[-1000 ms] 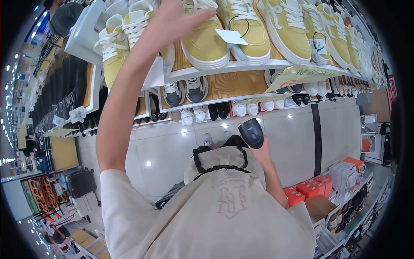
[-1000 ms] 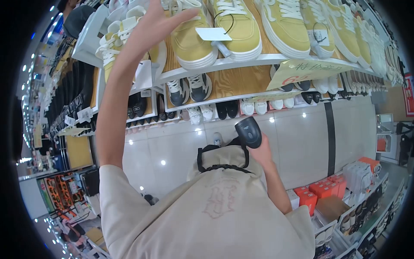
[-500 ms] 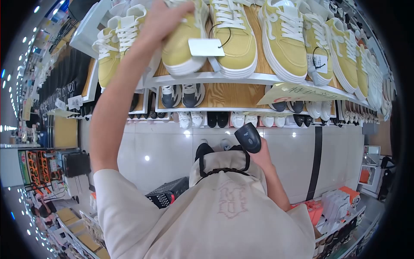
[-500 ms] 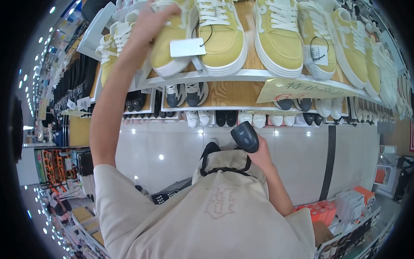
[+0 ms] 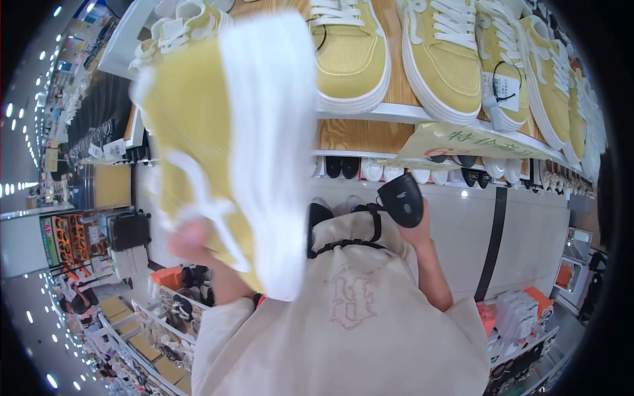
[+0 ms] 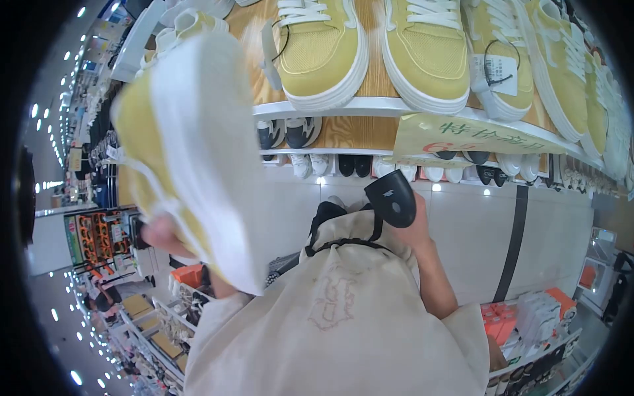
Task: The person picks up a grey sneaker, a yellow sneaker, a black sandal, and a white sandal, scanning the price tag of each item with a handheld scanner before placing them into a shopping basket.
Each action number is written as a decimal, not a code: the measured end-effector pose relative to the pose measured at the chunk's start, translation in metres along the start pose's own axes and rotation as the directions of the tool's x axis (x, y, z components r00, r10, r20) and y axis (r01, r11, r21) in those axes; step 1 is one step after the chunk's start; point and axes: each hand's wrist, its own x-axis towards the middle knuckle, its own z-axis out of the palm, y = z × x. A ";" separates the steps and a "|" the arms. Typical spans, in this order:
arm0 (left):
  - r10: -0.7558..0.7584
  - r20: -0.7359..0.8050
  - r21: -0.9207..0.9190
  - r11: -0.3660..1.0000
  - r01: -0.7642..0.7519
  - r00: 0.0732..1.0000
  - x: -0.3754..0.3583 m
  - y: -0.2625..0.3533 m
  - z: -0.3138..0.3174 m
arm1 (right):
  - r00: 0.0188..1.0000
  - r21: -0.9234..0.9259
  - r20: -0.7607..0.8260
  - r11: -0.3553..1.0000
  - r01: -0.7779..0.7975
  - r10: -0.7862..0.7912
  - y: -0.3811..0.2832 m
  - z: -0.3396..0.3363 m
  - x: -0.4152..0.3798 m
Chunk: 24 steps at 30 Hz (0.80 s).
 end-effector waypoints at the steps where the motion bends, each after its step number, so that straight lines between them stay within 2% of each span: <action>1: 0.322 0.182 0.272 0.891 -0.363 0.929 -0.013 0.021 0.027 | 0.995 -0.043 -0.028 0.995 0.091 -0.092 0.009 -0.002 0.000; 2: -0.200 0.023 -0.218 0.955 0.201 0.979 -0.027 0.060 0.067 | 0.981 -0.089 -0.048 0.979 0.183 -0.187 0.020 -0.005 -0.002; 3: -0.673 0.136 -0.662 0.485 0.572 0.727 -0.033 0.096 0.101 | 0.970 -0.089 -0.053 0.969 0.232 -0.238 0.044 -0.005 -0.007; 4: -0.679 0.125 -0.657 0.490 0.573 0.723 -0.030 0.112 0.116 | 0.972 -0.086 -0.040 0.970 0.228 -0.232 0.041 -0.005 -0.005; 6: -0.675 0.184 -0.263 0.666 0.698 0.714 -0.026 0.126 0.133 | 0.994 0.201 0.025 0.974 0.103 -0.110 0.014 -0.002 0.010; 7: -0.668 0.187 -0.249 0.677 0.693 0.720 -0.032 0.123 0.130 | 0.994 0.459 0.047 0.886 0.069 -0.102 -0.030 0.007 0.022; 8: -0.672 0.171 -0.247 0.678 0.692 0.720 -0.036 0.123 0.130 | 0.993 0.458 0.064 0.887 0.062 -0.103 -0.037 0.004 0.028; 10: -0.673 0.141 -0.230 0.691 0.686 0.726 -0.044 0.124 0.134 | 0.893 0.419 0.190 0.856 0.302 -0.407 -0.042 -0.001 0.035; 12: -0.665 0.120 -0.247 0.699 0.671 0.737 -0.046 0.130 0.141 | 0.884 0.426 0.211 0.853 0.300 -0.417 -0.046 0.005 0.034; 14: -0.700 0.149 -0.253 0.656 0.711 0.699 -0.050 0.135 0.140 | 0.879 0.432 0.232 0.853 0.292 -0.418 -0.055 0.015 0.031; 16: -0.698 0.145 -0.248 0.660 0.709 0.701 -0.059 0.137 0.142 | 0.904 0.562 0.260 0.815 0.144 -0.338 -0.069 0.019 0.027; 18: -0.692 0.141 -0.250 0.667 0.702 0.708 -0.070 0.137 0.141 | 0.911 0.559 0.274 0.822 0.110 -0.308 -0.076 0.021 0.023; 20: -0.546 0.225 -0.100 0.811 0.576 0.807 -0.087 0.134 0.134 | 0.921 0.566 0.290 0.823 0.055 -0.261 -0.080 0.022 0.019; 21: -0.436 0.311 -0.028 0.884 0.466 0.845 -0.091 0.129 0.128 | 0.921 0.566 0.292 0.823 0.053 -0.260 -0.080 0.021 0.018; 22: -0.437 0.312 -0.027 0.884 0.468 0.844 -0.093 0.127 0.126 | 0.928 0.580 0.323 0.813 -0.039 -0.186 -0.080 0.020 0.017; 23: -0.321 0.361 -0.051 0.931 0.363 0.876 -0.094 0.125 0.127 | 0.928 0.591 0.355 0.796 -0.130 -0.112 -0.079 0.019 0.015; 24: -0.199 0.408 -0.084 0.964 0.254 0.891 -0.095 0.122 0.128 | 0.931 0.592 0.349 0.795 -0.129 -0.109 -0.075 0.018 0.010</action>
